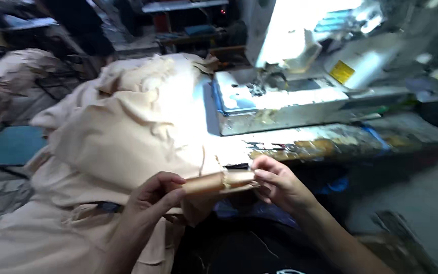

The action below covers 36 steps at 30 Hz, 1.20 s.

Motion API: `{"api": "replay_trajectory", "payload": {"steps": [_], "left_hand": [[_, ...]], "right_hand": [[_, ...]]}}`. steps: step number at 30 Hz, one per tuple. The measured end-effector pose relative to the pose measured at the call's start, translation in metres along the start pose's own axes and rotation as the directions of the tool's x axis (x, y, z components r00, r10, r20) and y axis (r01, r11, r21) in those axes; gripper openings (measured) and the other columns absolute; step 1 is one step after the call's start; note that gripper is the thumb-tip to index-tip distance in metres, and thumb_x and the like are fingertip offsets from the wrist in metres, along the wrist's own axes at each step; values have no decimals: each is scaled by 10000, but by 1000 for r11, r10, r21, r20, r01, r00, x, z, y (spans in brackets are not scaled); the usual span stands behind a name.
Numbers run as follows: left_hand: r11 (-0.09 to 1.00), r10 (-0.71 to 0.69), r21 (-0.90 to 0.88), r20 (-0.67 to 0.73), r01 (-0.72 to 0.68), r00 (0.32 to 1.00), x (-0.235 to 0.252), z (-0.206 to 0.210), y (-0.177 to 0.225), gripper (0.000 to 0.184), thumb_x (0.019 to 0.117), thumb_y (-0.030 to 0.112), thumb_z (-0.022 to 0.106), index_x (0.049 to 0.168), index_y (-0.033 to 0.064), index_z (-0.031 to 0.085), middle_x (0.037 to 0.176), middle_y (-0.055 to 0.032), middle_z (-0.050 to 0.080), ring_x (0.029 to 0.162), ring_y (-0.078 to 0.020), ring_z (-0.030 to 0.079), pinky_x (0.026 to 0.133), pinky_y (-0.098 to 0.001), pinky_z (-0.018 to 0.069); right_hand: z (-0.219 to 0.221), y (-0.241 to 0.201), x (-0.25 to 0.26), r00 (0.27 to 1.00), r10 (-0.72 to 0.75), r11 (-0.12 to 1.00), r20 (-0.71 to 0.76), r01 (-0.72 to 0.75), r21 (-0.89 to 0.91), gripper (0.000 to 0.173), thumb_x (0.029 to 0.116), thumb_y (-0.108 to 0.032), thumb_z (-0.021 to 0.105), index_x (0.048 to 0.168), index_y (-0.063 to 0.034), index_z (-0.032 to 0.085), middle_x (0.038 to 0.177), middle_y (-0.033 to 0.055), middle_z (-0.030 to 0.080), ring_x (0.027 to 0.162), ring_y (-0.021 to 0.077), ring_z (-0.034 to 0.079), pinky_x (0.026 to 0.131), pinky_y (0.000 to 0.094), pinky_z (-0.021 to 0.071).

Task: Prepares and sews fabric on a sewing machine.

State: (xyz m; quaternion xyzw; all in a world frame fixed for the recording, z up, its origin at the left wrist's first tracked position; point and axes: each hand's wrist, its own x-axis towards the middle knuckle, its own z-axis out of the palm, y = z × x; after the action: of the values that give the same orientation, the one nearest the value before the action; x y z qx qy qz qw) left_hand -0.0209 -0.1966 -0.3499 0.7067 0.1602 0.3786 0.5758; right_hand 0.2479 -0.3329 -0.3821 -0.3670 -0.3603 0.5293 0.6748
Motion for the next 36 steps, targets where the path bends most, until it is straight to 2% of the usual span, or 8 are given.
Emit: {"api": "replay_trajectory", "payload": {"steps": [7, 14, 17, 26, 28, 31, 34, 36], "left_hand": [[953, 111, 286, -36, -97, 993, -2, 8, 1, 296, 886, 279, 776, 1173, 225, 727, 1031, 79, 660, 910, -35, 664, 780, -168, 579], [605, 531, 653, 95, -455, 842, 3, 13, 3, 108, 1004, 199, 651, 1095, 182, 707, 1007, 69, 598, 966, 31, 567, 869, -123, 455], [683, 433, 648, 11, -336, 901, 12, 6, -35, 150, 915, 129, 686, 959, 13, 771, 868, -23, 646, 811, 17, 595, 758, -121, 502], [668, 452, 633, 73, -391, 889, 19, 18, -20, 100, 983, 265, 672, 1011, 211, 752, 1087, 37, 586, 1046, 0, 544, 928, -152, 434], [836, 285, 491, -9, -244, 958, 36, 27, -11, 128, 1006, 249, 614, 1032, 189, 724, 1122, 86, 629, 1055, 2, 600, 915, -173, 509], [935, 143, 332, -28, -126, 989, 82, 54, 26, 141, 1050, 174, 514, 1112, 234, 626, 849, 156, 652, 725, 51, 616, 665, -132, 530], [683, 337, 653, 117, -328, 934, 154, 70, 43, 165, 1031, 172, 559, 1104, 66, 662, 880, 61, 627, 733, 82, 543, 673, -100, 446], [502, 307, 790, 217, -351, 927, 204, 74, 26, 227, 1006, 267, 593, 1009, 86, 729, 898, -14, 690, 794, -50, 620, 719, -284, 507]], "right_hand": [[10, 8, -3, 932, -360, 879, 42, 354, -318, 246, 897, -3, 729, 1134, -68, 740, 1079, -20, 705, 781, -35, 636, 682, 136, 559], [6, 19, -2, 552, -772, 42, 315, 538, -842, 178, 1033, -243, 623, 1136, -175, 751, 880, 60, 582, 786, 76, 559, 738, 184, 481], [-10, 40, 10, 647, -703, 22, 294, 433, -901, 173, 966, -194, 677, 1072, -165, 811, 836, 94, 633, 716, 164, 616, 610, 296, 518], [-20, 27, -1, 520, -769, -91, 371, 485, -870, 169, 1009, -216, 653, 1103, -171, 786, 873, 87, 648, 800, 146, 611, 699, 258, 508], [-19, 19, -1, 522, -765, -90, 377, 493, -866, 195, 1030, -251, 619, 1043, -139, 777, 876, 84, 667, 810, 148, 625, 708, 265, 517], [-12, -4, 8, 546, -772, 14, 324, 525, -851, 310, 1059, -249, 542, 877, -51, 696, 778, 68, 627, 761, 129, 614, 673, 252, 505], [-14, -28, 25, 733, -680, 510, 20, 492, -706, 282, 1020, -158, 560, 789, -34, 661, 677, -11, 593, 639, 8, 587, 605, 165, 504], [-23, -39, 38, 898, -399, 875, -186, 312, -369, 271, 1014, -65, 517, 773, -62, 643, 646, -28, 625, 569, 18, 601, 568, 182, 529]]}}
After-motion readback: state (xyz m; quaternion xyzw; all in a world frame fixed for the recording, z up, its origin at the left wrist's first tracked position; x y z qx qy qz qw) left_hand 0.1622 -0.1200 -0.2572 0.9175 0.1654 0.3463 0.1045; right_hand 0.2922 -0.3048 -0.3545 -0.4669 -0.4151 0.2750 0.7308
